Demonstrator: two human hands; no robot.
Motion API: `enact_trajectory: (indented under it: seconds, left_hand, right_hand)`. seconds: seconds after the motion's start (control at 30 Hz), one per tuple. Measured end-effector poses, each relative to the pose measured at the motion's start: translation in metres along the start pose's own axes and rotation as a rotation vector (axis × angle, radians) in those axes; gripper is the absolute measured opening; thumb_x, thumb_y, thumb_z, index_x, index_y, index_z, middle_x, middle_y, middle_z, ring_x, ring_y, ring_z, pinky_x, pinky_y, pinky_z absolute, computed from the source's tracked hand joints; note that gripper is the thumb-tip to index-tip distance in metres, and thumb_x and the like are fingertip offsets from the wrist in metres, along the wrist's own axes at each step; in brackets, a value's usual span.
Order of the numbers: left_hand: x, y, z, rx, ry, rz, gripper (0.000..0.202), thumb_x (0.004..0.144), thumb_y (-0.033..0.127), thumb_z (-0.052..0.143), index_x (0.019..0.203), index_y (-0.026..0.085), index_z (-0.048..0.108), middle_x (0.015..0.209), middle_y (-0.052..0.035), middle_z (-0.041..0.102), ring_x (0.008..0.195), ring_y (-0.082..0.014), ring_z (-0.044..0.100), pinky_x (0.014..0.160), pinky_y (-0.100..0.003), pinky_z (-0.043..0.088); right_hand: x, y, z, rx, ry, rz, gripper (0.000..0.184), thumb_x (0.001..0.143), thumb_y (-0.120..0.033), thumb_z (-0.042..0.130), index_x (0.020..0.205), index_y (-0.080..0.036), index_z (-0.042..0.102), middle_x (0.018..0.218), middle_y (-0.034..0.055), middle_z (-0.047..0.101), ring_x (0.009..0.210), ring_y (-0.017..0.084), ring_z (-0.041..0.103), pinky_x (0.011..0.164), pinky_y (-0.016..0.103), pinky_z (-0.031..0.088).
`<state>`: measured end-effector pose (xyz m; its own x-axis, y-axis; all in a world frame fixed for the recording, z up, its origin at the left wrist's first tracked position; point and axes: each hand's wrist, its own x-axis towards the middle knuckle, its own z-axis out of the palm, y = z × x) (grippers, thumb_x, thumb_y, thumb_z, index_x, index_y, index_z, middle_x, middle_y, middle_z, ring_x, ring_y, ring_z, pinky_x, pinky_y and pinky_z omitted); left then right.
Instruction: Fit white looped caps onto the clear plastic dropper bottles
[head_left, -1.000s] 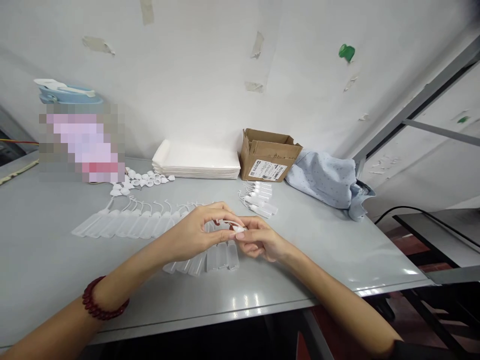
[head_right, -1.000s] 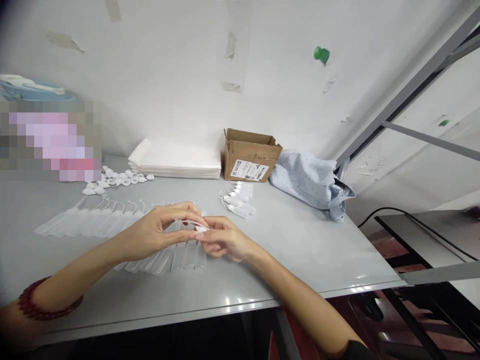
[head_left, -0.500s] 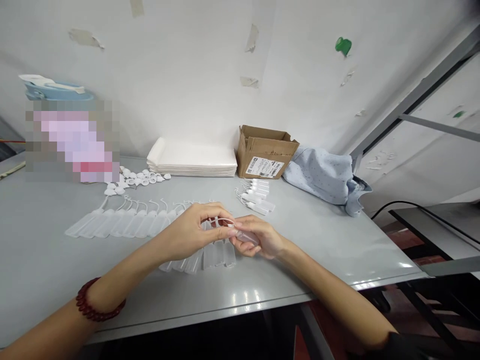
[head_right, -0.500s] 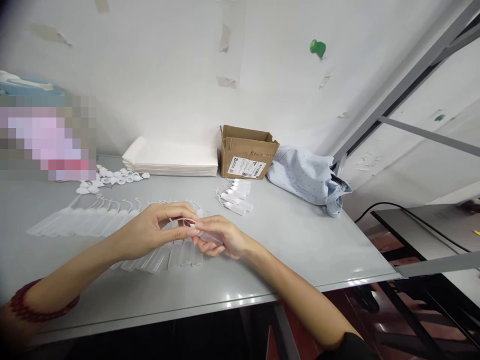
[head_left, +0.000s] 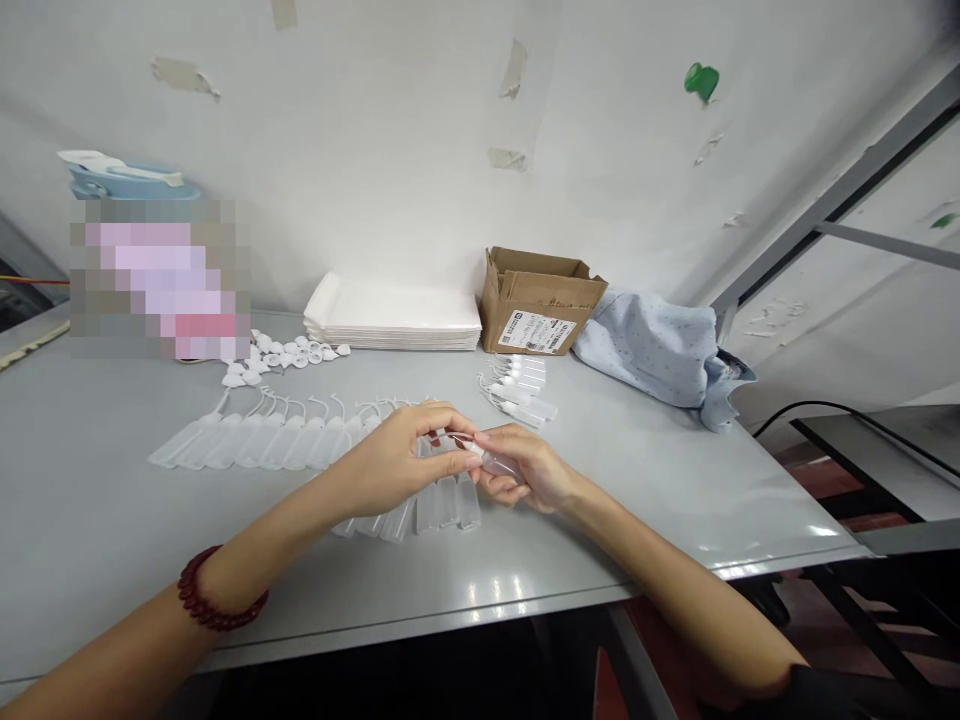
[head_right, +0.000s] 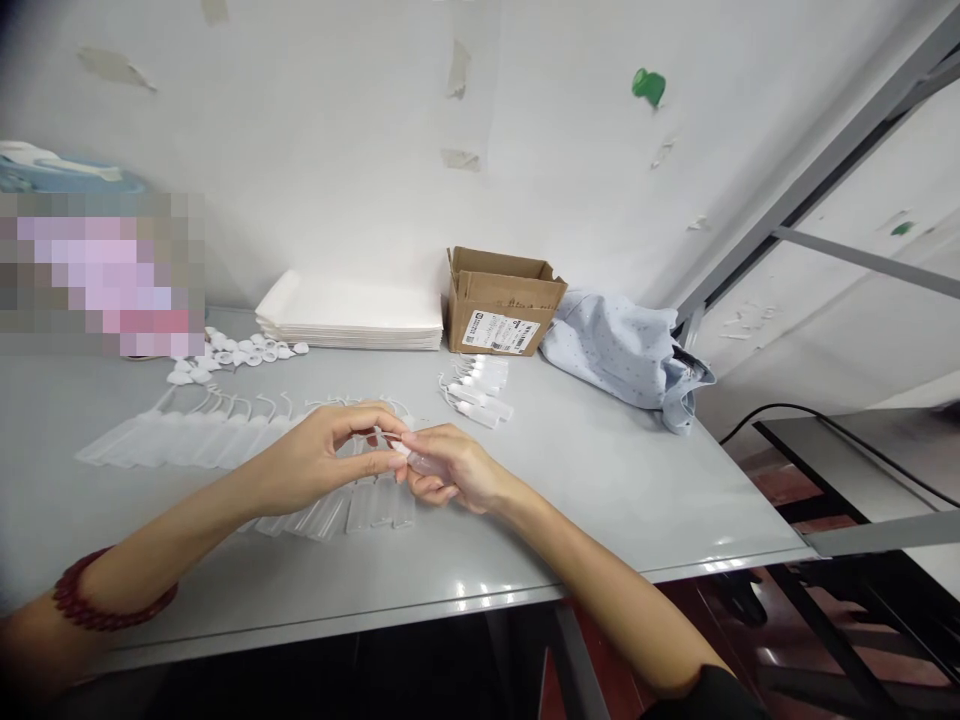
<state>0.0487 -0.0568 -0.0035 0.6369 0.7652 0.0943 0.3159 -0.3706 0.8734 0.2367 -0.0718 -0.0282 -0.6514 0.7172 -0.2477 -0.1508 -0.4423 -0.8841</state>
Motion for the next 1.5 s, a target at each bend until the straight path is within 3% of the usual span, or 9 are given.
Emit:
enact_trajectory:
  seconds: [0.17,0.37,0.6,0.77,1.1,1.23,1.37,1.43,1.5]
  left_hand:
    - [0.0016,-0.0028,-0.001,-0.011,-0.026,0.042,0.02,0.079,0.036,0.061,0.092,0.023,0.068,0.096,-0.002,0.067,0.088,-0.0186,0.057,0.079,-0.032,0.042]
    - [0.0018,-0.0003,-0.0031,-0.04,-0.049,-0.003,0.022,0.083,0.039,0.057,0.093,0.023,0.067,0.087,-0.0015,0.068,0.078,-0.0173,0.06,0.075,-0.032,0.045]
    - [0.0008,-0.0031,-0.0002,0.022,-0.008,0.215,0.013,0.083,0.028,0.059,0.086,0.021,0.07,0.089,-0.0044,0.063,0.083,-0.0172,0.058,0.077,-0.029,0.046]
    - [0.0,-0.0007,-0.0007,0.038,0.008,0.157,0.014,0.081,0.029,0.063,0.092,0.021,0.066,0.091,-0.0021,0.063,0.082,-0.0159,0.056,0.077,-0.028,0.045]
    - [-0.0015,0.0066,0.0011,0.062,0.041,0.09,0.019,0.084,0.036,0.057,0.077,0.019,0.063,0.079,-0.0004,0.061,0.073,-0.0142,0.053,0.067,-0.026,0.041]
    - [-0.0001,0.005,-0.0005,-0.034,0.08,-0.08,0.021,0.082,0.038,0.057,0.081,0.019,0.065,0.071,0.0008,0.06,0.065,-0.0135,0.053,0.058,-0.024,0.041]
    - [0.0025,0.0001,-0.0042,-0.107,0.175,-0.234,0.027,0.081,0.04,0.056,0.07,0.017,0.062,0.058,0.0015,0.057,0.054,-0.012,0.051,0.047,-0.021,0.036]
    - [0.0029,-0.0009,-0.005,-0.158,0.179,-0.254,0.028,0.081,0.04,0.056,0.066,0.016,0.061,0.058,0.0008,0.058,0.055,-0.0123,0.054,0.048,-0.021,0.038]
    - [0.0025,-0.0002,-0.0038,-0.185,0.178,-0.225,0.024,0.079,0.038,0.058,0.071,0.016,0.062,0.059,0.0005,0.06,0.057,-0.013,0.057,0.052,-0.022,0.043]
  right_hand:
    - [-0.0012,-0.002,0.0028,-0.06,0.03,-0.017,0.039,0.081,-0.045,0.055,0.066,-0.009,0.058,0.04,-0.0093,0.03,0.035,0.002,0.02,0.035,0.017,0.011]
    - [-0.0017,-0.0039,0.0046,-0.09,0.009,-0.033,0.037,0.082,-0.044,0.053,0.066,-0.011,0.057,0.041,-0.0092,0.03,0.035,0.002,0.021,0.036,0.018,0.012]
    - [0.0001,0.001,0.0048,-0.055,0.001,0.009,0.062,0.083,-0.067,0.033,0.072,-0.011,0.056,0.042,-0.0094,0.028,0.035,0.003,0.015,0.033,0.017,0.007]
    - [-0.002,-0.001,0.0044,-0.099,-0.027,-0.003,0.068,0.084,-0.07,0.026,0.078,-0.011,0.058,0.043,-0.0092,0.028,0.035,0.004,0.015,0.034,0.019,0.007]
    - [-0.0046,-0.0061,0.0083,-0.207,0.029,-0.102,0.056,0.086,-0.066,0.033,0.072,-0.015,0.05,0.047,-0.0077,0.033,0.038,0.004,0.022,0.037,0.018,0.013]
    - [-0.0045,-0.0076,0.0069,-0.288,0.16,-0.233,0.041,0.087,-0.056,0.044,0.085,-0.017,0.052,0.056,-0.0068,0.037,0.042,0.004,0.027,0.04,0.019,0.016]
    - [-0.0056,-0.0055,0.005,-0.564,0.407,-0.435,0.029,0.081,-0.044,0.06,0.094,-0.018,0.055,0.065,-0.0042,0.045,0.052,0.007,0.037,0.048,0.021,0.031]
    - [-0.0059,-0.0037,0.0038,-0.699,0.496,-0.507,0.029,0.081,-0.041,0.061,0.096,-0.017,0.058,0.066,-0.0025,0.05,0.053,0.008,0.042,0.049,0.022,0.035]
    - [-0.0057,-0.0029,0.0019,-0.684,0.498,-0.506,0.028,0.083,-0.042,0.057,0.094,-0.016,0.059,0.059,-0.0041,0.047,0.048,0.007,0.041,0.046,0.022,0.033]
